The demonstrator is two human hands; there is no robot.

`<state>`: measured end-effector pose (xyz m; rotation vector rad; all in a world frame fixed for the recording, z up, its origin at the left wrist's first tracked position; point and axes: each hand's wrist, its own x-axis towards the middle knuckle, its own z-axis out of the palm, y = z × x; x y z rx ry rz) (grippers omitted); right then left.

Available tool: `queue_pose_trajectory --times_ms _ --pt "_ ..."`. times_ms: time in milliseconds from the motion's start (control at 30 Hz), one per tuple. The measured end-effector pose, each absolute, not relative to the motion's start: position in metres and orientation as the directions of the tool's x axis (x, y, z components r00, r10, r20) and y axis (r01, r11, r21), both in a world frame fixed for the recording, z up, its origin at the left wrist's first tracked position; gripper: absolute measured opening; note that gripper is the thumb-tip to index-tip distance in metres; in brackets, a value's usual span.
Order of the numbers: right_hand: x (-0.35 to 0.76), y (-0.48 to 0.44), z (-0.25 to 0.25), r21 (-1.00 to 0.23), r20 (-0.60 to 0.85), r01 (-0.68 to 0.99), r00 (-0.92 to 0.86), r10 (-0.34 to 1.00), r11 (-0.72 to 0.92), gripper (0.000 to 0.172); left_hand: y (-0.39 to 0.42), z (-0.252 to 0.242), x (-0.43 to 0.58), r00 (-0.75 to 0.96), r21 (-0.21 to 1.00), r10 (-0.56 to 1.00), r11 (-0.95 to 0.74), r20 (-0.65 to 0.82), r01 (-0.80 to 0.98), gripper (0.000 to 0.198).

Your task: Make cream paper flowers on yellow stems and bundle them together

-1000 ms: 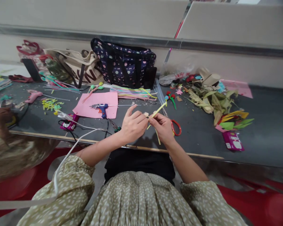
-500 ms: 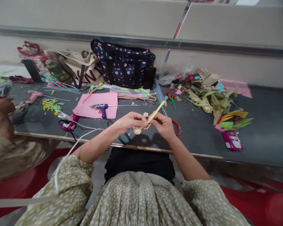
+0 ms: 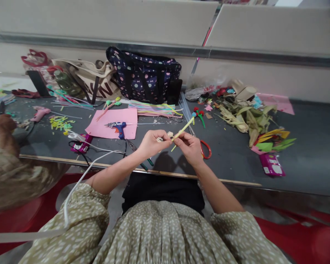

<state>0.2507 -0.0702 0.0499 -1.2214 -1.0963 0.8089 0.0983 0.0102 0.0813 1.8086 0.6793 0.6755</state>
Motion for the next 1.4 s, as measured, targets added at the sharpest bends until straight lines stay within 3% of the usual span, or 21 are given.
queue_pose_trajectory --times_ms 67,167,267,333,400,500,567,633,733,867,1233,1400 --pt "0.249 -0.070 0.050 -0.980 0.197 0.070 0.329 0.924 0.184 0.022 0.010 0.079 0.099 0.647 0.848 0.701 -0.507 0.299 0.157 0.018" --pt "0.246 -0.068 0.048 -0.981 0.193 0.057 0.356 0.914 0.185 0.024 0.009 0.076 0.099 0.637 0.604 0.582 -0.765 0.505 0.221 0.018" --pt "0.242 -0.066 0.046 -0.982 0.184 0.038 0.370 0.910 0.183 0.026 0.006 0.074 0.099 0.649 0.353 0.454 -0.889 0.610 0.290 0.020" --pt "0.241 -0.065 0.045 -0.982 0.185 0.030 0.375 0.908 0.188 0.026 0.004 0.075 0.099 0.651 0.291 0.427 -0.904 0.628 0.312 0.020" --pt "0.242 -0.065 0.046 -0.979 0.199 0.036 0.366 0.909 0.200 0.025 0.004 0.078 0.099 0.656 0.337 0.453 -0.891 0.604 0.305 0.019" --pt "0.250 -0.066 0.048 -0.965 0.262 0.073 0.294 0.919 0.252 0.021 0.010 0.086 0.097 0.692 0.612 0.574 -0.754 0.439 0.238 0.018" --pt "0.255 -0.066 0.049 -0.949 0.315 0.111 0.241 0.918 0.296 0.018 0.015 0.092 0.095 0.759 0.845 0.619 -0.502 0.203 0.184 0.023" --pt "0.259 -0.066 0.050 -0.935 0.348 0.143 0.211 0.913 0.324 0.015 0.021 0.097 0.093 0.829 0.967 0.559 -0.201 -0.018 0.156 0.028" --pt "0.261 -0.065 0.051 -0.928 0.363 0.158 0.193 0.911 0.336 0.014 0.026 0.097 0.092 0.876 0.988 0.458 0.090 -0.150 0.122 0.023" --pt "0.262 -0.064 0.053 -0.929 0.362 0.143 0.180 0.914 0.340 0.011 0.028 0.090 0.093 0.848 0.947 0.471 0.306 -0.243 0.101 0.020" --pt "0.264 -0.069 0.061 -0.914 0.359 0.251 0.136 0.923 0.319 0.011 0.022 0.088 0.094 0.792 0.964 0.562 0.233 -0.240 0.127 0.021" --pt "0.259 -0.070 0.059 -0.916 0.370 0.244 0.202 0.907 0.319 0.012 0.015 0.091 0.096 0.727 0.990 0.681 -0.018 -0.092 0.142 0.018"
